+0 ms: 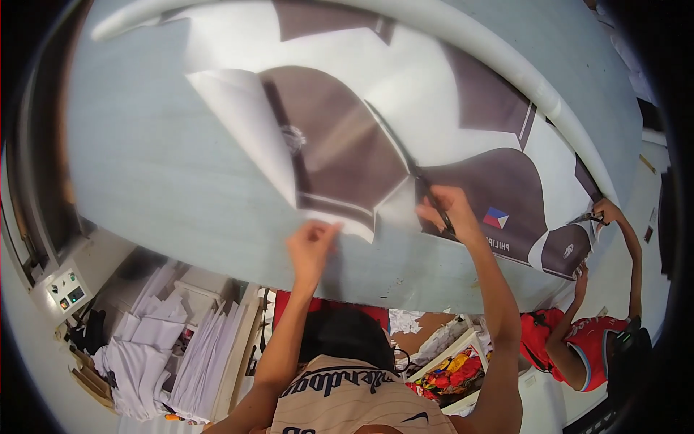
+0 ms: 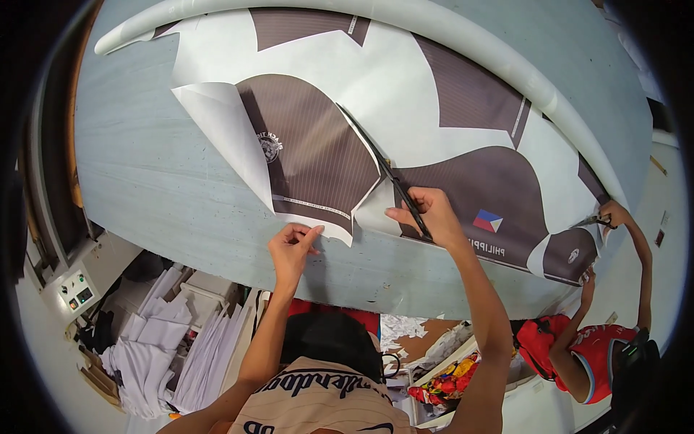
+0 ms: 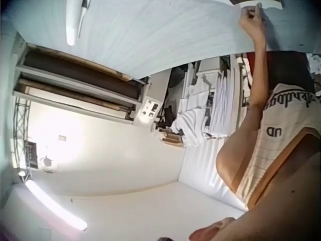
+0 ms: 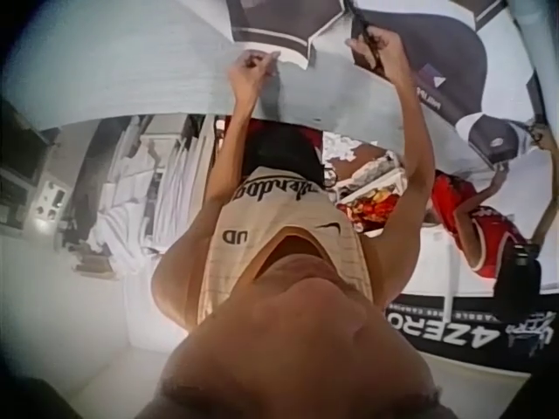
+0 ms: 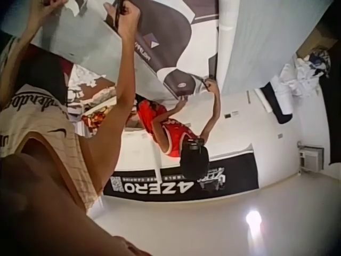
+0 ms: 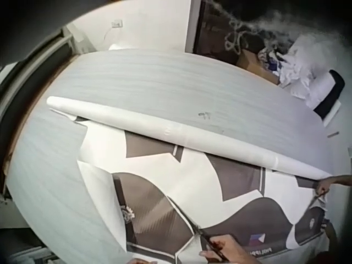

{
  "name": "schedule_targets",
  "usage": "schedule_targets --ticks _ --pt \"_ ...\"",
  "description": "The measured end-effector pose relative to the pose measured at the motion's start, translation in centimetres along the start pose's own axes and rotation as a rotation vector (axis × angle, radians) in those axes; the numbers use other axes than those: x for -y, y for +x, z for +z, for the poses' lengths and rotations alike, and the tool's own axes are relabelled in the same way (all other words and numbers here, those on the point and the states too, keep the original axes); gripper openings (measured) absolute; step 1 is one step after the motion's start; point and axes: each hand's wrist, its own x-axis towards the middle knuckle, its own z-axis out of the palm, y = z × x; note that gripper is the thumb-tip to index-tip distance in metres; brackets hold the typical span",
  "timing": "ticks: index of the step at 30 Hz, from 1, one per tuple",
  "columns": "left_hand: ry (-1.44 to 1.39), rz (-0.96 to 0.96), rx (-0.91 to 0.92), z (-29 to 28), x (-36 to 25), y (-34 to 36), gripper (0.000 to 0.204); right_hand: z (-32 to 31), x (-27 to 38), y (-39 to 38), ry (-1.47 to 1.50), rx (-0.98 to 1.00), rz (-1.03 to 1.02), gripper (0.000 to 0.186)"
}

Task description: Cutting out printed garment pieces from a roll of fabric using scissors.

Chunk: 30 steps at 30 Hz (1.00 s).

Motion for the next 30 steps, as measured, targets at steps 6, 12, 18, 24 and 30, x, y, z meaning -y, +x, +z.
schedule_targets --ticks 6,12,18,24,30 --pt "-0.015 -0.003 0.002 -0.3 -0.6 0.0 0.019 0.2 1.7 1.7 0.021 0.083 -0.025 0.023" --pt "-0.008 -0.012 -0.016 -0.8 -0.8 0.2 0.019 1.5 4.2 3.4 0.107 0.078 0.005 0.029" --pt "0.018 -0.004 -0.018 -1.2 -0.9 0.5 0.02 1.6 6.4 5.1 0.075 0.115 0.028 0.024" --pt "-0.021 -0.041 -0.01 -1.4 -1.6 0.8 0.021 0.9 9.0 7.0 -0.11 0.101 -0.076 0.031" --pt "0.005 -0.063 -0.016 -2.3 -1.8 1.0 0.02 -0.1 11.1 9.5 -0.207 0.185 -0.038 0.028"
